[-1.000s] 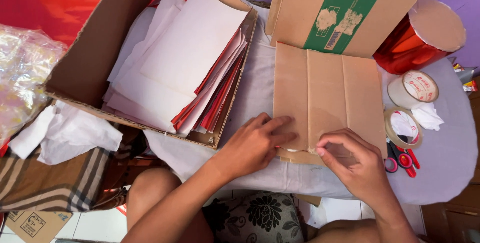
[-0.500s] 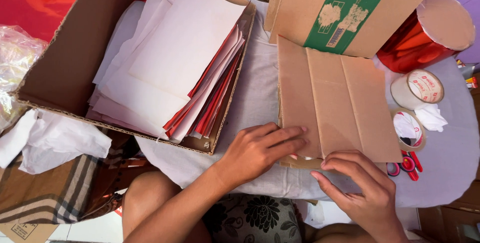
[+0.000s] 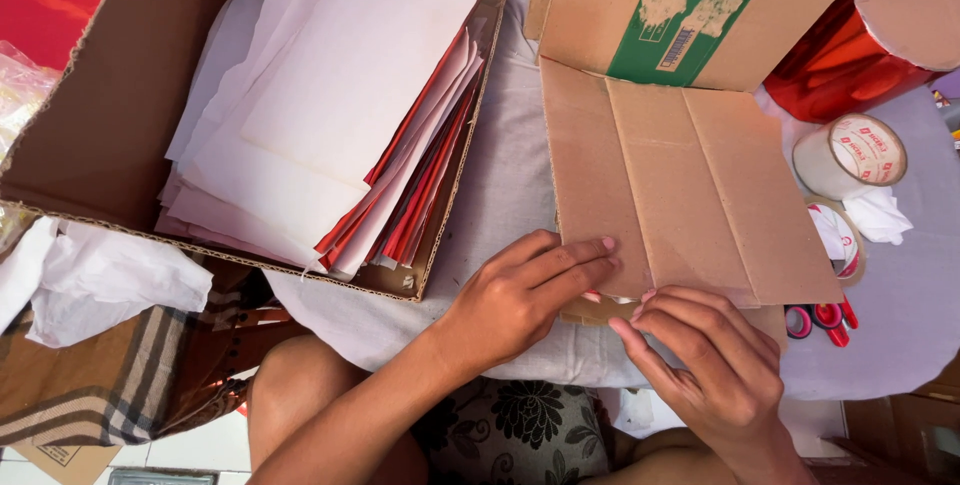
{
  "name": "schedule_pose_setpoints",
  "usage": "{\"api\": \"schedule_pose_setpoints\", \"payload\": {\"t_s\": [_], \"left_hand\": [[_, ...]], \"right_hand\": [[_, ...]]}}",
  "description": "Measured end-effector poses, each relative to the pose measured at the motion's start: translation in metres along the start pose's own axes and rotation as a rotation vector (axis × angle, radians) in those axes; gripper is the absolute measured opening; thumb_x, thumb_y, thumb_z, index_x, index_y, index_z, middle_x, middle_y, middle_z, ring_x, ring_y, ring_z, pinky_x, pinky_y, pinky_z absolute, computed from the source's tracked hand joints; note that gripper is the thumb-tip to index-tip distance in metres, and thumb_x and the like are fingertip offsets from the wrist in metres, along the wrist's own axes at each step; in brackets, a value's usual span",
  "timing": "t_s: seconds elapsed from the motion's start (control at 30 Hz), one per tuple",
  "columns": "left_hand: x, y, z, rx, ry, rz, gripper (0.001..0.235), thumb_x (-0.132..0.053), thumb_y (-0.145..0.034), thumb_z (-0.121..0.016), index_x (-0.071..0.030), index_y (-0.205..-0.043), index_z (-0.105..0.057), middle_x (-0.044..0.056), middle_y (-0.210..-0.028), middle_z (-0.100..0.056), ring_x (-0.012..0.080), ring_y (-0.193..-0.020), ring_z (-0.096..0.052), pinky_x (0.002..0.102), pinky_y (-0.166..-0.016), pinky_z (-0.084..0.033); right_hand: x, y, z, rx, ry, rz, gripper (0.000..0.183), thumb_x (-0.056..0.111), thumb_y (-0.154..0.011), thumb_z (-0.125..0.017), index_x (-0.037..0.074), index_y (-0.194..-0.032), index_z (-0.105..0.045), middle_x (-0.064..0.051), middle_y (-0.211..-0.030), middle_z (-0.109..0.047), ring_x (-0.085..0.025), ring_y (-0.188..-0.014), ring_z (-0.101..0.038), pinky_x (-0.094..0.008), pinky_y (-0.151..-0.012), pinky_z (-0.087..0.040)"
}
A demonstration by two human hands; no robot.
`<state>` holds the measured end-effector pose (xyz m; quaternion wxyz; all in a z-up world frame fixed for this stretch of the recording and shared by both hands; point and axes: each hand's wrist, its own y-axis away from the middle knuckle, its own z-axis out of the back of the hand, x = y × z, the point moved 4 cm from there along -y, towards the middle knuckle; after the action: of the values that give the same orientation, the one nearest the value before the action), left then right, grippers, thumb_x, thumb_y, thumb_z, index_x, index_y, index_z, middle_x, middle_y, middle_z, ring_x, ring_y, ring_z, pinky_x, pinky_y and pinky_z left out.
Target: The person cuts a piece of tape and applies it to the edge of a red metallic sheet placed on a cardboard base. They fold the sheet over the cardboard, press the edges, and smooth the surface to secure the cover.
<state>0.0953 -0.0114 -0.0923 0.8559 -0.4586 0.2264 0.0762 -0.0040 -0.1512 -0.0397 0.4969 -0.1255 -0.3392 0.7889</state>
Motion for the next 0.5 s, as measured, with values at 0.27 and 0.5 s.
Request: {"api": "schedule_pose_setpoints", "payload": {"t_s": [0.27,0.5], "left_hand": [[0.0017,0.0043,-0.0044,-0.005,-0.026,0.018,0.026,0.003,-0.110,-0.045,0.005,-0.126,-0.065,0.018,-0.137,-0.065,0.0303,-0.101,-0.067,0.038,-0.092,-0.054],[0.0022,0.0057,-0.0061,0.015,-0.026,0.026,0.027,0.003,-0.110,-0.045,0.004,-0.129,-0.064,0.018,-0.138,-0.065,0.0306,-0.105,-0.068,0.039,-0.093,-0.054]], "right_hand": [[-0.0010,-0.0025,-0.0055,-0.010,0.072,0.019,0.019,-0.002,-0.085,-0.087,-0.002,-0.086,-0.068,-0.012,-0.086,-0.069,-0.025,-0.077,-0.070,-0.035,-0.074,-0.059],[-0.0027,-0.0013,-0.0065,-0.023,0.084,0.016,0.021,-0.003,-0.086,-0.088,-0.001,-0.087,-0.067,-0.013,-0.087,-0.068,-0.024,-0.076,-0.069,-0.035,-0.072,-0.058]]}}
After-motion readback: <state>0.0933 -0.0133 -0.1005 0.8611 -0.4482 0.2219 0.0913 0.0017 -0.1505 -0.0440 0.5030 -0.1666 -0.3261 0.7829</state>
